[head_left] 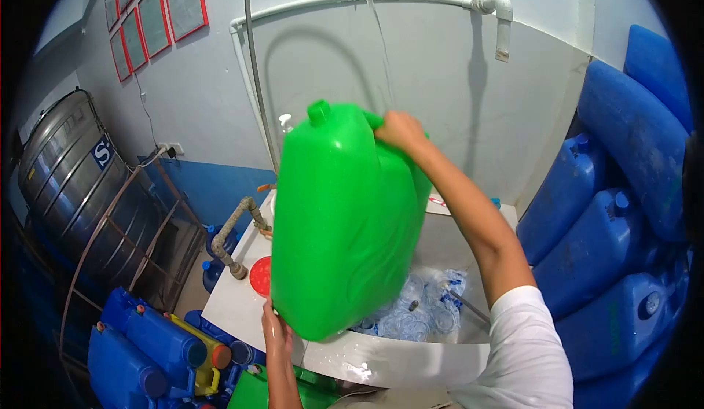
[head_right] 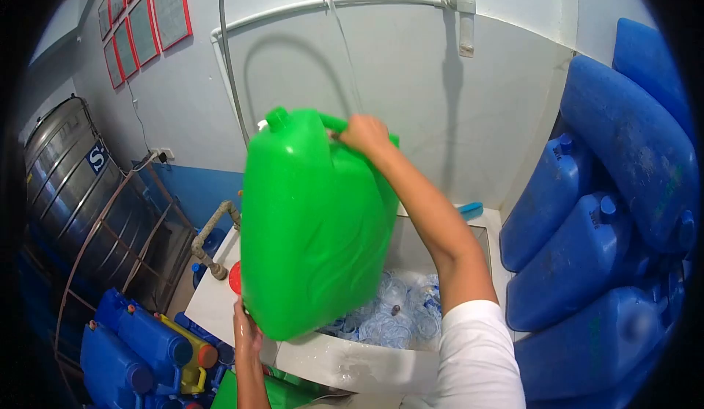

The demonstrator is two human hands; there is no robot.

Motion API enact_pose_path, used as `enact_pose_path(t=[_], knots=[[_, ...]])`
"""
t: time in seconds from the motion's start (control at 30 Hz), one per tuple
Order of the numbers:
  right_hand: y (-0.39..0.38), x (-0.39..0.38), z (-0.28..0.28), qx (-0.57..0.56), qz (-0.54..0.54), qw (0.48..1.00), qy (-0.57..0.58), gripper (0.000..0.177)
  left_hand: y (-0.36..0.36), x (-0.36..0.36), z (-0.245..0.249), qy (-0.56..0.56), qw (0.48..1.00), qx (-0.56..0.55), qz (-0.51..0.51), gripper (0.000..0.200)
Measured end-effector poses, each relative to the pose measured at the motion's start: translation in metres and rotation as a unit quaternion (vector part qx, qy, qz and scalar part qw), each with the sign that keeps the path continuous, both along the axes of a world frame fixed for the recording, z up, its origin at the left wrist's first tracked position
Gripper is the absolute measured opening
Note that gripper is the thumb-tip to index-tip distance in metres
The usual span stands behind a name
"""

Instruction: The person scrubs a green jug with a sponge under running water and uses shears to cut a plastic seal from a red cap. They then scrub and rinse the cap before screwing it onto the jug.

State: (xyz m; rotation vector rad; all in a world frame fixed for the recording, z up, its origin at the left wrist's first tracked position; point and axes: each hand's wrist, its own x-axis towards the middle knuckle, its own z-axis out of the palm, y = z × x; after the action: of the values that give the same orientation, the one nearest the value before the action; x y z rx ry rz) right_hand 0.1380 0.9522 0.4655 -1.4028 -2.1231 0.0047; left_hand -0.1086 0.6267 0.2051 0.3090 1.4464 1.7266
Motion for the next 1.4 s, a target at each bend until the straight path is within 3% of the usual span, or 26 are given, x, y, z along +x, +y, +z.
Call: enact_pose_path(t=[0.03,0.07,0.17,0.2,0.23,0.27,0.33,0.43,0.5,0.53,0.6,0.67,0.7,0.77,0.83,0.9,0.97,1.1,1.2,1.3,1.4], knots=[[0.010,0.005,-0.018,-0.022,0.006,0.999,-0.036,0.048,-0.005,0.006,0.010,-0.032,0.999,0.032,-0.007,0.039],[0.022,0.014,-0.039,-0.059,0.015,0.998,0.009,0.047,-0.013,0.009,0.019,-0.066,0.996,0.064,-0.011,0.039],[0.073,0.061,-0.122,-0.129,0.020,0.984,0.118,0.042,-0.009,-0.012,0.084,0.073,0.987,0.136,-0.047,0.053],[0.080,0.084,-0.163,-0.064,0.036,0.973,0.217,0.039,-0.006,0.001,0.123,0.135,0.986,0.100,-0.016,0.051],[0.082,0.103,-0.197,-0.131,0.144,0.889,0.413,0.037,0.005,0.006,0.144,0.164,0.981,0.107,0.012,0.052],[0.078,0.126,-0.234,-0.173,0.189,0.806,0.533,0.037,0.017,0.017,0.159,0.226,0.958,0.178,0.019,0.051],[0.038,0.151,-0.271,-0.229,0.211,0.686,0.657,0.037,0.037,0.040,0.196,0.366,0.900,0.235,-0.034,0.049],[-0.033,0.156,-0.322,-0.260,0.229,0.560,0.753,0.037,0.075,0.082,0.228,0.479,0.829,0.272,-0.095,0.056],[-0.074,0.150,-0.348,-0.269,0.229,0.504,0.788,0.037,0.092,0.100,0.245,0.431,0.818,0.297,-0.237,0.051],[-0.091,0.145,-0.356,-0.273,0.226,0.483,0.801,0.037,0.106,0.096,0.244,0.430,0.822,0.293,-0.230,0.051],[-0.107,0.138,-0.365,-0.282,0.222,0.468,0.808,0.037,0.149,0.081,0.209,0.332,0.860,0.315,-0.223,0.043],[-0.117,0.133,-0.371,-0.288,0.218,0.456,0.813,0.037,0.192,0.030,0.135,0.332,0.908,0.250,-0.055,0.035],[-0.119,0.132,-0.371,-0.290,0.217,0.456,0.813,0.037,0.215,0.003,0.089,0.318,0.927,0.190,0.052,0.030],[-0.118,0.132,-0.368,-0.290,0.218,0.455,0.813,0.037,0.231,-0.043,0.027,0.210,0.968,0.029,0.137,0.039],[-0.118,0.131,-0.367,-0.290,0.216,0.456,0.813,0.036,0.275,-0.118,-0.066,0.185,0.973,-0.009,0.139,0.036],[-0.120,0.132,-0.366,-0.287,0.213,0.456,0.815,0.036,0.246,-0.104,-0.032,0.011,0.999,-0.020,0.045,0.028],[-0.123,0.134,-0.367,-0.285,0.208,0.454,0.818,0.036,0.254,-0.101,-0.038,-0.076,0.993,-0.009,0.085,0.022],[-0.128,0.139,-0.368,-0.277,0.199,0.451,0.825,0.036,0.267,-0.126,-0.049,-0.135,0.989,0.027,0.056,0.018],[-0.132,0.142,-0.370,-0.276,0.198,0.450,0.826,0.036,0.262,-0.151,-0.025,-0.112,0.989,0.095,-0.001,0.013],[-0.133,0.142,-0.372,-0.277,0.196,0.449,0.827,0.036,0.259,-0.159,0.002,-0.150,0.983,0.097,0.048,0.014],[-0.133,0.142,-0.372,-0.276,0.197,0.447,0.828,0.036,0.253,-0.148,0.016,-0.111,0.987,0.094,0.068,0.019]])
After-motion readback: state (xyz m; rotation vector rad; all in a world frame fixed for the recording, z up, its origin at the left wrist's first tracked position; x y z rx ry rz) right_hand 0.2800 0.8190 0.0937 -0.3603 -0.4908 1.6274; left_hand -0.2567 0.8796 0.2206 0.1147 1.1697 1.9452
